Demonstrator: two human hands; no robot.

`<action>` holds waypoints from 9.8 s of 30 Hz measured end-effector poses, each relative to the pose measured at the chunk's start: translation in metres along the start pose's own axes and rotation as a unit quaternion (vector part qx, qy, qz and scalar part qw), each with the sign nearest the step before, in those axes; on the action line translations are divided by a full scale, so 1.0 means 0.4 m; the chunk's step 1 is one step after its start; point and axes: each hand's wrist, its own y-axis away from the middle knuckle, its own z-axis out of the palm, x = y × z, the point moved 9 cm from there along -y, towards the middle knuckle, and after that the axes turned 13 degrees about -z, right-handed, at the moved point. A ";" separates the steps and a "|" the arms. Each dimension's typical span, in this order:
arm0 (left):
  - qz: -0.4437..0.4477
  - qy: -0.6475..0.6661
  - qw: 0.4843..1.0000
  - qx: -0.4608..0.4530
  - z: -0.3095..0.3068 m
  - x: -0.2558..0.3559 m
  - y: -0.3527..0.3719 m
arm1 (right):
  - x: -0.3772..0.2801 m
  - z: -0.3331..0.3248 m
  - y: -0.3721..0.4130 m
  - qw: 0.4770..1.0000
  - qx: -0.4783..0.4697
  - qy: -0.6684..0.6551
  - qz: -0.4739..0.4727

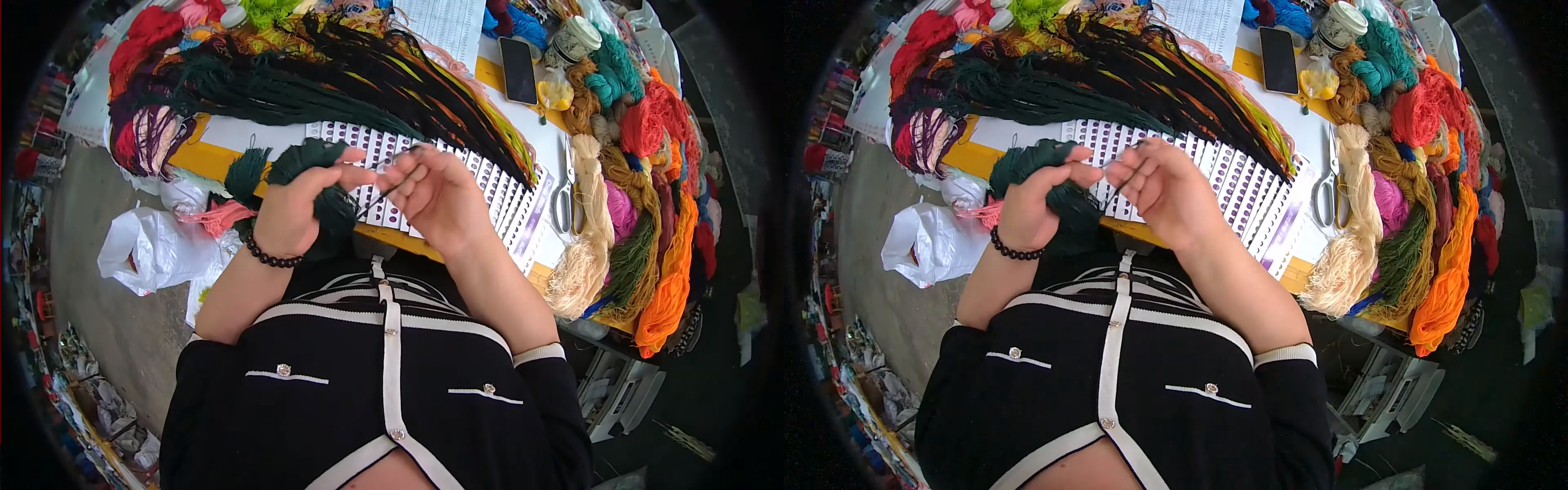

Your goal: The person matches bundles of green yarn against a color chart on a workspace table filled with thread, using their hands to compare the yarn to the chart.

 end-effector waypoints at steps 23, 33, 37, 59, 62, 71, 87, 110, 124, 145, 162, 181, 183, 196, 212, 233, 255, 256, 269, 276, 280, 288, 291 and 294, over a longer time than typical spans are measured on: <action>-0.069 -0.044 0.996 0.023 0.028 -0.036 -0.003 | 0.009 0.038 0.029 0.966 -0.006 0.252 -0.049; -0.035 -0.049 0.998 0.036 0.034 -0.023 -0.004 | 0.015 0.015 0.022 0.952 -0.013 0.305 -0.035; -0.051 -0.096 0.994 0.024 0.035 -0.033 -0.002 | 0.020 0.051 0.032 0.960 -0.045 0.277 -0.011; 0.177 0.186 0.816 0.518 -0.902 0.204 0.529 | -0.951 -0.264 0.324 0.823 0.248 0.323 -0.396; 0.161 0.112 0.786 0.586 -0.924 0.196 0.545 | -1.129 -0.314 0.491 0.612 0.400 0.445 -0.517; -0.146 0.185 0.972 -0.024 -0.034 0.046 -0.018 | -0.407 -0.219 0.012 0.652 0.052 0.749 -0.107; -0.308 -0.047 0.944 0.106 0.056 -0.224 -0.362 | -0.203 -0.319 -0.181 0.735 0.028 0.677 0.002; -0.100 -0.442 0.883 0.125 0.052 -0.160 -0.414 | -0.202 -0.314 -0.167 0.754 0.031 0.656 -0.004; -0.136 -0.103 0.985 0.039 0.095 -0.195 -0.398 | -0.209 -0.339 -0.133 0.938 0.118 0.326 -0.002; 0.033 0.141 0.976 0.164 -0.290 0.250 -0.266 | -0.202 -0.343 -0.159 0.774 0.077 0.629 0.022; -0.152 -0.021 0.988 -0.009 0.090 -0.044 -0.053 | -0.028 0.051 -0.001 0.925 -0.143 0.346 -0.062; -0.080 -0.045 0.996 -0.013 0.070 -0.037 -0.005 | -0.008 0.009 0.055 0.963 -0.004 0.268 -0.038; -0.076 -0.060 0.995 -0.006 0.063 -0.043 -0.003 | -0.003 0.010 0.055 0.961 -0.005 0.274 -0.034; -0.031 -0.059 0.997 0.027 0.045 -0.035 0.003 | 0.009 0.023 0.050 0.950 -0.056 0.306 -0.035; -0.015 -0.103 0.995 0.007 0.052 -0.050 -0.015 | 0.039 0.004 0.027 0.951 -0.035 0.307 -0.007; -0.096 -0.059 0.994 -0.012 0.049 -0.072 -0.011 | 0.025 0.026 0.038 0.958 -0.042 0.284 -0.017; 0.125 0.304 0.943 0.059 -0.405 0.131 0.183 | -0.288 0.163 0.169 0.973 -0.188 -0.053 -0.121; 0.118 0.437 0.889 0.071 -0.493 0.135 0.218 | -0.348 0.160 0.200 0.964 -0.216 -0.059 -0.143; 0.095 0.066 0.813 0.570 -0.841 0.140 0.442 | -1.219 -0.330 0.566 0.477 0.356 0.583 -0.554; -0.109 0.146 0.983 0.031 -0.144 0.059 -0.013 | -0.499 -0.213 0.044 0.642 0.097 0.746 -0.145; -0.172 0.020 0.985 -0.019 0.081 -0.017 -0.178 | -0.274 -0.206 -0.093 0.568 -0.056 0.807 -0.151; -0.324 -0.081 0.940 0.072 0.099 -0.209 -0.335 | -0.260 -0.297 -0.145 0.625 0.016 0.778 -0.064; -0.347 -0.066 0.930 0.101 0.081 -0.231 -0.354 | -0.252 -0.306 -0.140 0.648 0.022 0.761 0.003; -0.318 -0.084 0.937 0.116 0.081 -0.234 -0.369 | -0.246 -0.328 -0.149 0.693 0.032 0.720 0.021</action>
